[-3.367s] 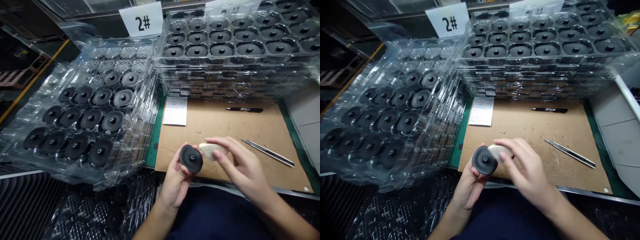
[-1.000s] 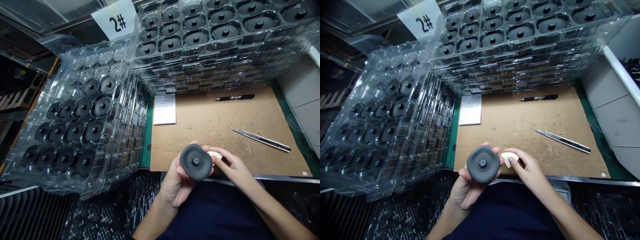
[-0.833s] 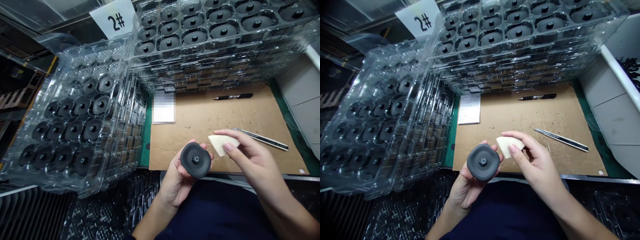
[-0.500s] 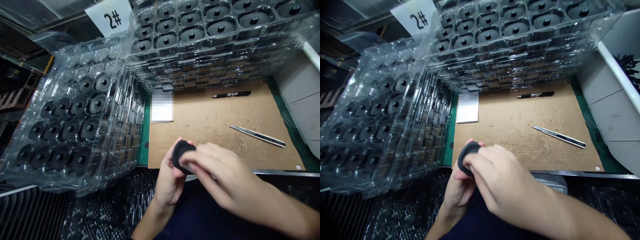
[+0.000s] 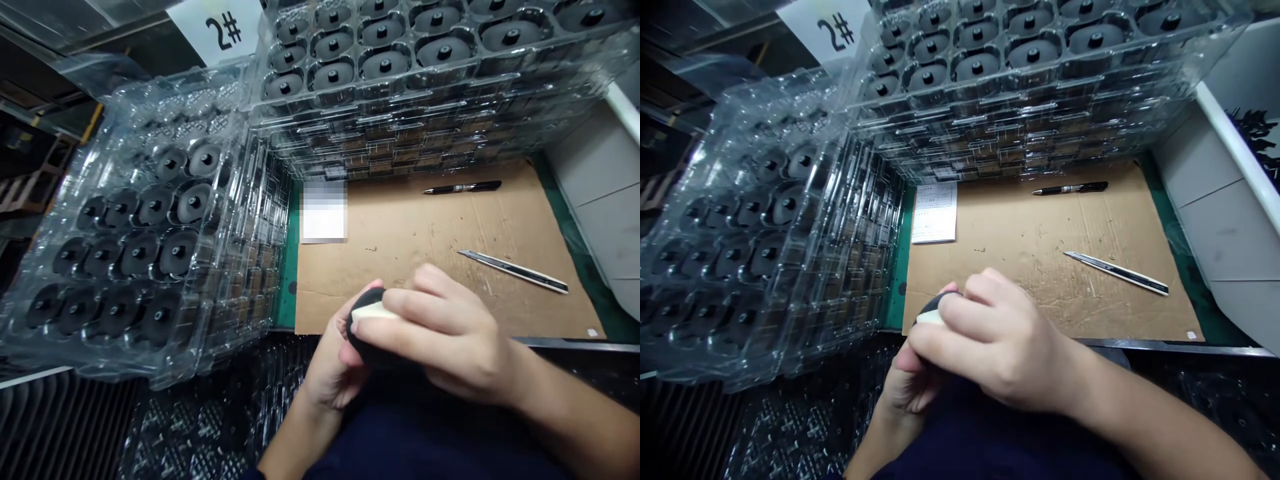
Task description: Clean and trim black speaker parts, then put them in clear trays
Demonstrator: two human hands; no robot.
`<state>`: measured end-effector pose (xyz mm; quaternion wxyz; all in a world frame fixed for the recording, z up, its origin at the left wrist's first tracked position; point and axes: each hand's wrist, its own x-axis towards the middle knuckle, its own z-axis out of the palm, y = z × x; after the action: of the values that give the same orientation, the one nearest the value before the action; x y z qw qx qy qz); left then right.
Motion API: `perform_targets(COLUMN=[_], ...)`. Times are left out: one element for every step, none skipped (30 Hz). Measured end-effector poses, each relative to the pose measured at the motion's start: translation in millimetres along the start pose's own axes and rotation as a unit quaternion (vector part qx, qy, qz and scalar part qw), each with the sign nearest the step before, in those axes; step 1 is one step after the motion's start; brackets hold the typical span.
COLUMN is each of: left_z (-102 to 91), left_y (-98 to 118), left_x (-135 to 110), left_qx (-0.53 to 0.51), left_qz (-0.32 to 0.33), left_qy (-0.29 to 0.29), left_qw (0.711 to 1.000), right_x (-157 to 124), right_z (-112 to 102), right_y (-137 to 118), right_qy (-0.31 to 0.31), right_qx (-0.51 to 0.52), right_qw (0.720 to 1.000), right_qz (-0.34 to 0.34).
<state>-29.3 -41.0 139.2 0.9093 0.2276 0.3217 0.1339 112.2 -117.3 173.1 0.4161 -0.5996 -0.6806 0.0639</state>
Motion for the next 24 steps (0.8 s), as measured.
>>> perform_targets(left_z=[-0.7,-1.4,-2.0,-2.3,-2.4,-2.4,-2.3,-2.4,-2.8,-3.4,-4.2,-5.3,-6.3,-7.2,-7.8,-8.1,-8.2,-8.0,-7.7,-7.3,-6.9,-6.6,-6.2,-5.8], left_y=[0,1,2,3,4,4,5,4,4,3,2,2,1,1,1,1,2,3,3,4,4,4,4,4], left_x=[-1,-1,-2,-3,-4,-4,-5,-5,-5,-5,-4,-4,-4,-3,-3,-3,-3,-3,-3,-3,-2,-2,-1,-1], left_qx=[-0.005,-0.008,-0.010,-0.012,-0.015,-0.024,-0.035,-0.046,-0.054,-0.061,-0.066,-0.072,-0.078,-0.084,-0.087,-0.088,-0.086,-0.083,-0.080,-0.078,-0.077,-0.076,-0.074,-0.072], left_qz=[-0.004,-0.007,-0.015,-0.025,-0.037,-0.051,-0.062,-0.071,-0.080,-0.088,-0.096,-0.101,-0.104,-0.103,-0.102,-0.100,-0.097,-0.095,-0.092,-0.089,-0.086,-0.085,-0.083,-0.080], left_qy=[-0.010,-0.025,-0.042,-0.055,-0.066,-0.078,-0.086,-0.090,-0.095,-0.101,-0.108,-0.115,-0.120,-0.123,-0.125,-0.126,-0.128,-0.130,-0.133,-0.133,-0.133,-0.134,-0.134,-0.132], left_qw=[1.000,1.000,0.999,0.998,0.997,0.995,0.994,0.992,0.991,0.989,0.987,0.986,0.984,0.983,0.983,0.983,0.983,0.983,0.984,0.984,0.984,0.984,0.985,0.985], right_x=[2,2,1,-2,-6,-12,-18,-26,-33,-42,-50,-58,-65,-71,-76,-81,-84,-86,-87,-87,-86,-85,-83,-80], right_z=[1,2,3,4,4,5,5,7,8,10,12,14,16,18,20,22,24,26,27,29,30,31,31,29], right_y=[3,5,7,9,11,13,15,17,20,24,27,30,32,34,35,35,34,34,33,32,31,31,30,29], right_qy=[-0.005,-0.006,-0.006,-0.004,0.002,0.013,0.028,0.044,0.061,0.077,0.090,0.098,0.105,0.108,0.108,0.104,0.099,0.092,0.083,0.075,0.069,0.066,0.068,0.076], right_qx=[0.020,0.037,0.055,0.077,0.102,0.128,0.152,0.173,0.193,0.214,0.240,0.265,0.287,0.302,0.313,0.319,0.324,0.329,0.332,0.332,0.329,0.320,0.306,0.288], right_qw=[1.000,0.999,0.997,0.991,0.984,0.974,0.962,0.946,0.927,0.905,0.881,0.857,0.836,0.819,0.805,0.794,0.786,0.780,0.776,0.775,0.778,0.785,0.793,0.803], right_qz=[0.002,0.025,0.062,0.105,0.146,0.186,0.226,0.270,0.316,0.360,0.398,0.431,0.456,0.476,0.493,0.507,0.517,0.525,0.530,0.532,0.531,0.527,0.522,0.516])
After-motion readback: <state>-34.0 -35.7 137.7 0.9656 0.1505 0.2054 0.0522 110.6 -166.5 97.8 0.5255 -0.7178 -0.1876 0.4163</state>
